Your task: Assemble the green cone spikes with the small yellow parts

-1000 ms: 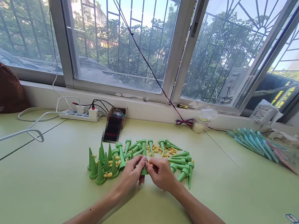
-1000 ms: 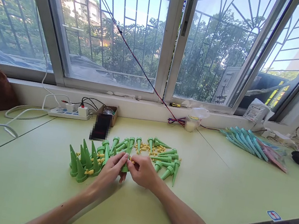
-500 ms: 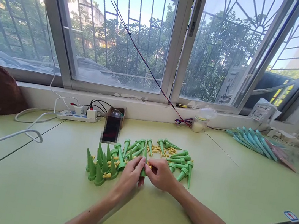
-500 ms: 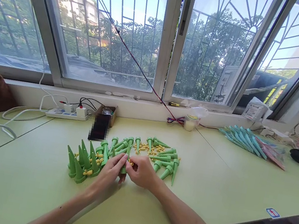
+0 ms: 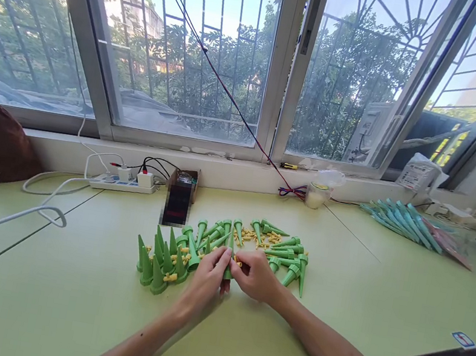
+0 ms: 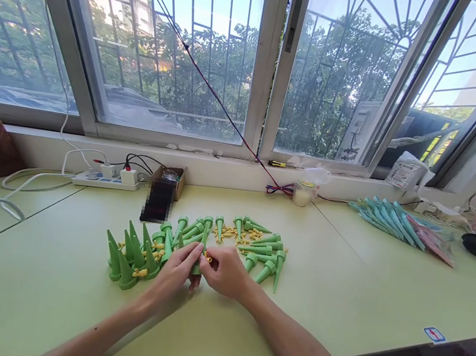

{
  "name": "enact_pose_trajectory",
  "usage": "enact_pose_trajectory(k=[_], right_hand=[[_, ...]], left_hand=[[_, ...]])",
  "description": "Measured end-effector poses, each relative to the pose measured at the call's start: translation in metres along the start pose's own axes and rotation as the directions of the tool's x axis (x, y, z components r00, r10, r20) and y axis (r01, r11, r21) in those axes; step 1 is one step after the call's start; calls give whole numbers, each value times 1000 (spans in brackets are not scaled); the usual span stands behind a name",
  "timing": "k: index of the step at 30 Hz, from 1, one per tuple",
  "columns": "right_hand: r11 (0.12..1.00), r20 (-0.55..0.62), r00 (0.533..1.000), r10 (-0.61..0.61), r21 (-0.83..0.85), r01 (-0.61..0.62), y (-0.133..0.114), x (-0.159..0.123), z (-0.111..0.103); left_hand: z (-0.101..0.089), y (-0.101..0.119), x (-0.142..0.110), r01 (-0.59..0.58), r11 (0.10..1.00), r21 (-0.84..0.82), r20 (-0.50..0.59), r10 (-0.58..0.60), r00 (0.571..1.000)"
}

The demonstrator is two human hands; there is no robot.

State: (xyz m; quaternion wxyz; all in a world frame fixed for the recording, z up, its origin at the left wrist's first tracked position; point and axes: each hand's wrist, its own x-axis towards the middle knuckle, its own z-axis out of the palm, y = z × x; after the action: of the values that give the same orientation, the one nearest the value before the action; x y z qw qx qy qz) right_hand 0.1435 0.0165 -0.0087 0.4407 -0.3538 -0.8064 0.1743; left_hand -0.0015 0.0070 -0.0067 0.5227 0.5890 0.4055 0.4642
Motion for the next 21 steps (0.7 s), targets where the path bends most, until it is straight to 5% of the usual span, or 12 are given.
enact_pose_trajectory(k=[21], right_hand=[[1000, 22, 1000, -1, -2, 1, -3, 0, 0]], left_hand=[[-1, 1, -1, 71, 997, -21, 74, -69, 995]])
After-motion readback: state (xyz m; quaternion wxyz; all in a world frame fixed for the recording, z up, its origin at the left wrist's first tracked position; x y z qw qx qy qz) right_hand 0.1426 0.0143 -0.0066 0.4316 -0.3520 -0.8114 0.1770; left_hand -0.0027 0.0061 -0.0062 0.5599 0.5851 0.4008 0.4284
